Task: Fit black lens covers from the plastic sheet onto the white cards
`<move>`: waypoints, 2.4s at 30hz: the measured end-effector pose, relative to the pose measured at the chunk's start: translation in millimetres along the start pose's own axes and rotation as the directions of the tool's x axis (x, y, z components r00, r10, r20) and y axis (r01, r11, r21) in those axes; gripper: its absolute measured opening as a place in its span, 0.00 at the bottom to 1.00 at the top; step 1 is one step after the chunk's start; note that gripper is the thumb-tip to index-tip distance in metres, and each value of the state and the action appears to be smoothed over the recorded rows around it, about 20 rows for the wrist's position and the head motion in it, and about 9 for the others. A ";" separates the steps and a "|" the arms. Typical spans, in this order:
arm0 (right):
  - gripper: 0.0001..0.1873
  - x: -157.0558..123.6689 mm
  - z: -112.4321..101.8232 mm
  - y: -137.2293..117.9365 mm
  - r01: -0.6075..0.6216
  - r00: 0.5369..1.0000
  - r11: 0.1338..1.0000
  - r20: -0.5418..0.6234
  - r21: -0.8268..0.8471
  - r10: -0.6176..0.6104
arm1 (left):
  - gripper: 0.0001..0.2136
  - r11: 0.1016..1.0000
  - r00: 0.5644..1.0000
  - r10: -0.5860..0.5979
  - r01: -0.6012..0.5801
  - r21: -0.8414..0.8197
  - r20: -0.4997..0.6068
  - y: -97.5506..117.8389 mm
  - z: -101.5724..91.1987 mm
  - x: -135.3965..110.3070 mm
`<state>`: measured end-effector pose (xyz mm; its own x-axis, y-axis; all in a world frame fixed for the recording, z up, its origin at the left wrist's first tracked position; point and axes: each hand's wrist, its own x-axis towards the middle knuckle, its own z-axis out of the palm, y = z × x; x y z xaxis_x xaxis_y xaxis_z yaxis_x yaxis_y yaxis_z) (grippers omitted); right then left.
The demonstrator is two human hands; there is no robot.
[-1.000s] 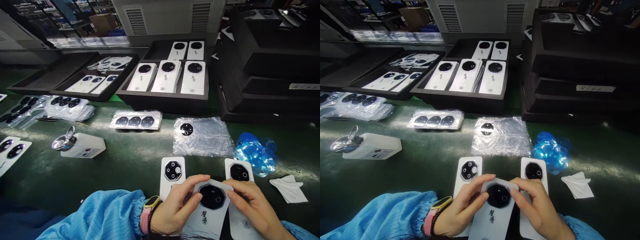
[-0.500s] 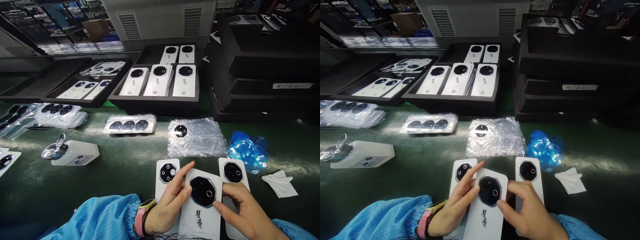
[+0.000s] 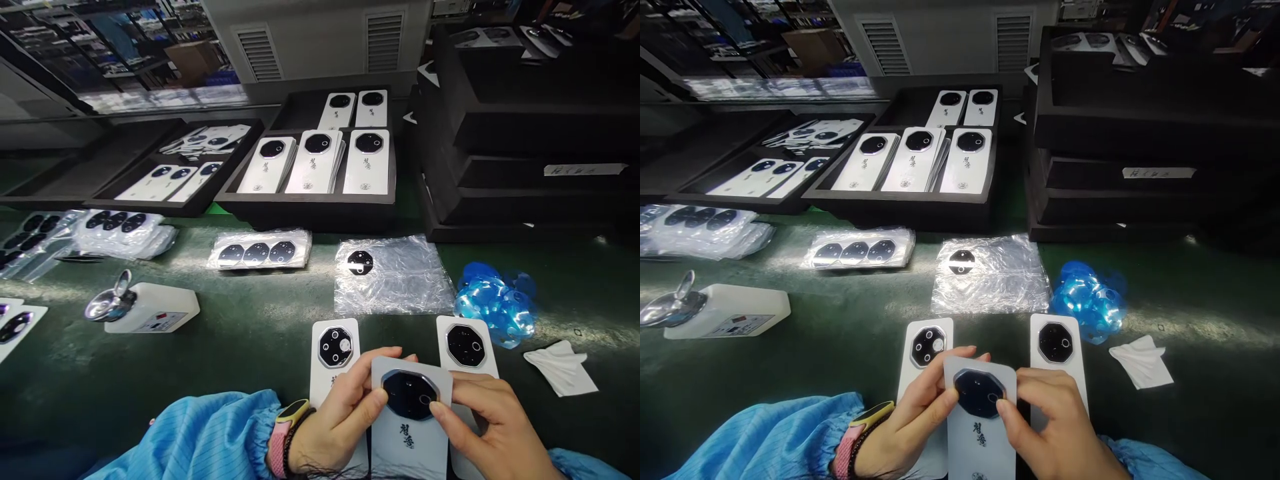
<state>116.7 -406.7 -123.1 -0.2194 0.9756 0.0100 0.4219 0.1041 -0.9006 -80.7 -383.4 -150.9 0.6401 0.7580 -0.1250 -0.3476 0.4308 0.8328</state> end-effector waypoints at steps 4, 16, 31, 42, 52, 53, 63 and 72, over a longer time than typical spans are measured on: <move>0.20 6.4 0.4 4.6 -0.222 0.973 0.939 0.118 0.262 0.197 | 0.22 0.996 0.999 -0.039 0.037 0.080 0.028 5.8 -0.8 -0.3; 0.13 8.4 3.5 15.0 -0.414 0.909 0.723 0.285 0.553 0.304 | 0.32 0.980 0.987 -0.026 -0.006 0.200 0.158 -0.6 -8.6 -5.2; 0.18 5.0 -1.7 21.4 -0.348 0.937 0.834 0.191 0.428 0.293 | 0.33 0.977 0.993 -0.060 0.038 0.210 0.099 2.6 -4.4 1.5; 0.08 -3.7 -9.1 1.1 0.164 0.970 0.986 -0.182 -0.009 -0.163 | 0.15 0.750 0.985 -0.096 -0.025 0.661 0.147 36.0 16.2 8.2; 0.11 -13.7 -7.8 -9.4 0.191 0.967 0.975 -0.146 -0.116 -0.207 | 0.13 0.268 0.935 0.231 -0.327 0.906 0.270 26.4 36.6 1.3; 0.10 -11.9 -8.8 -11.7 0.183 0.978 0.981 -0.095 -0.058 -0.188 | 0.13 0.236 0.929 0.243 -0.335 0.912 0.278 26.1 37.6 1.3; 0.12 -11.0 -14.0 -16.9 0.131 0.991 0.978 -0.008 0.163 -0.131 | 0.10 0.305 0.936 0.217 -0.334 0.892 0.276 23.9 43.6 4.6; 0.12 -22.4 -12.5 -15.1 -0.235 0.968 0.969 -0.071 0.079 0.241 | 0.14 0.461 0.989 -0.102 -0.048 0.886 0.106 40.1 45.8 10.8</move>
<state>126.2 -427.7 -104.3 -0.0480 0.9832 -0.1762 0.3912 -0.1438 -0.9090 -56.3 -380.3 -94.2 0.7415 0.6538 -0.1508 0.4163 -0.2720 0.8676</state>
